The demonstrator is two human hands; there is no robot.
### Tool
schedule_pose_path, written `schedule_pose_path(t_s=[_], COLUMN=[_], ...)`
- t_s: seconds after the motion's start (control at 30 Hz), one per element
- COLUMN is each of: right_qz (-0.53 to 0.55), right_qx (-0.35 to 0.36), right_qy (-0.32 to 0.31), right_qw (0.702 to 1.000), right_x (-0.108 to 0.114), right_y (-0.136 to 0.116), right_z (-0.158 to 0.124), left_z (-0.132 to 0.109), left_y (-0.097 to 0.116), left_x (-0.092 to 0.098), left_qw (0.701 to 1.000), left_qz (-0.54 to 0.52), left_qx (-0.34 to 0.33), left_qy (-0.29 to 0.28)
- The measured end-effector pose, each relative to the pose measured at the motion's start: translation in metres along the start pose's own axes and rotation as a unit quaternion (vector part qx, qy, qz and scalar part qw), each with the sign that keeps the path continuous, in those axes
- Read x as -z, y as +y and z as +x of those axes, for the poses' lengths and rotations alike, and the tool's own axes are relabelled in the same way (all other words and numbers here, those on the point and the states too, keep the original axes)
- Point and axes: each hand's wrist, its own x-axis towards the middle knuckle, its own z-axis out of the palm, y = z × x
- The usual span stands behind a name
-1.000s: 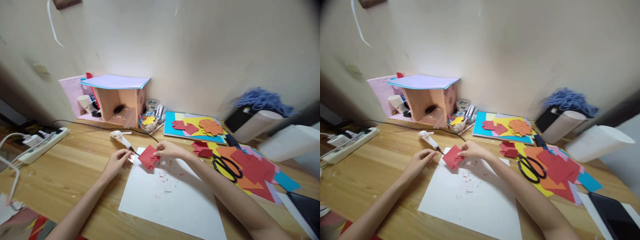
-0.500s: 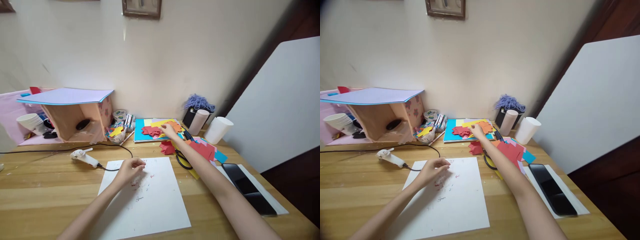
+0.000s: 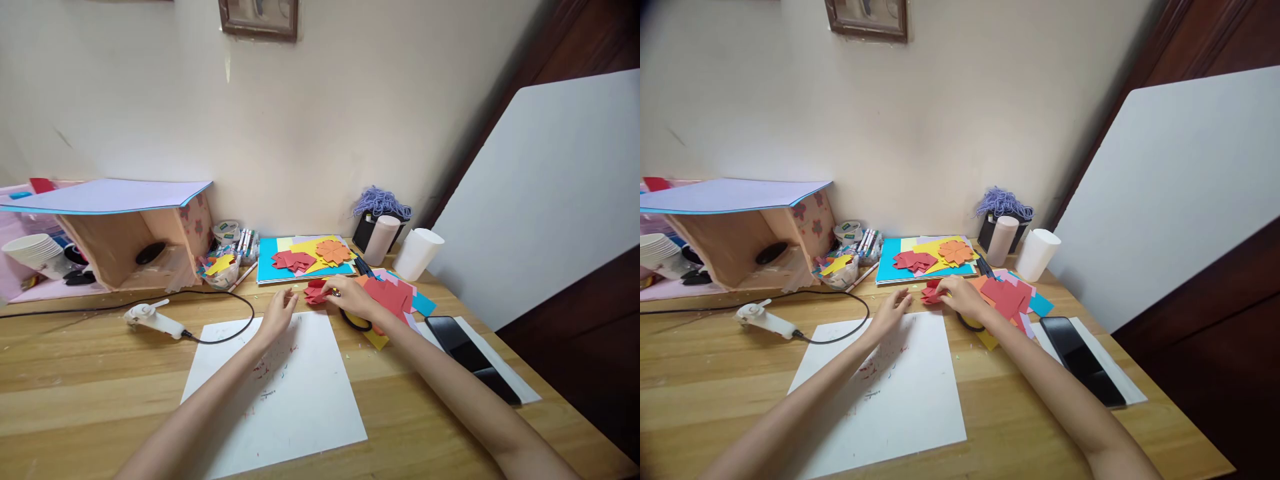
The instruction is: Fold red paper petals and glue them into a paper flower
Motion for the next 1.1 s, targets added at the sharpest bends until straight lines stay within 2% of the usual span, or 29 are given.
schedule_pose_path(t_s=[0.1, 0.17, 0.23, 0.37, 0.47, 0.57, 0.67, 0.77, 0.87, 1.0, 1.1], right_qz=[0.036, 0.058, 0.071, 0.094, 0.110, 0.120, 0.132, 0.166, 0.234, 0.303, 0.276], right_qx=[0.047, 0.087, 0.129, 0.199, 0.248, 0.296, 0.314, 0.303, 0.226, 0.047, 0.026], right_qy=[0.015, 0.017, 0.020, 0.024, 0.042, 0.046, 0.037, -0.020, -0.085, -0.046, -0.043], right_qw=[0.998, 0.994, 0.989, 0.975, 0.961, 0.947, 0.940, 0.938, 0.942, 0.951, 0.960], right_x=[-0.005, -0.011, -0.021, -0.043, -0.059, -0.074, -0.087, -0.098, -0.111, -0.143, -0.176], right_y=[-0.021, -0.036, -0.051, -0.079, -0.099, -0.118, -0.134, -0.145, -0.151, -0.152, -0.159], right_z=[0.002, 0.005, 0.009, 0.016, 0.021, 0.025, 0.028, 0.030, 0.038, 0.068, 0.099], left_z=[0.001, -0.004, -0.012, -0.040, -0.065, -0.084, -0.094, -0.101, -0.112, -0.132, -0.141], left_y=[0.002, 0.004, 0.004, -0.003, -0.006, -0.007, -0.013, -0.026, -0.040, -0.053, -0.061], left_x=[0.011, 0.026, 0.044, 0.085, 0.112, 0.132, 0.147, 0.161, 0.179, 0.206, 0.223], left_qw=[0.994, 0.981, 0.971, 0.974, 0.967, 0.954, 0.955, 0.957, 0.963, 0.964, 0.963], left_qz=[-0.093, -0.158, -0.192, -0.153, -0.154, -0.191, -0.202, -0.186, -0.133, -0.075, -0.079], left_qx=[0.060, 0.109, 0.139, 0.166, 0.205, 0.229, 0.212, 0.179, 0.155, 0.159, 0.162], left_qy=[-0.002, -0.029, -0.034, 0.028, 0.006, -0.008, 0.047, 0.131, 0.176, 0.201, 0.202])
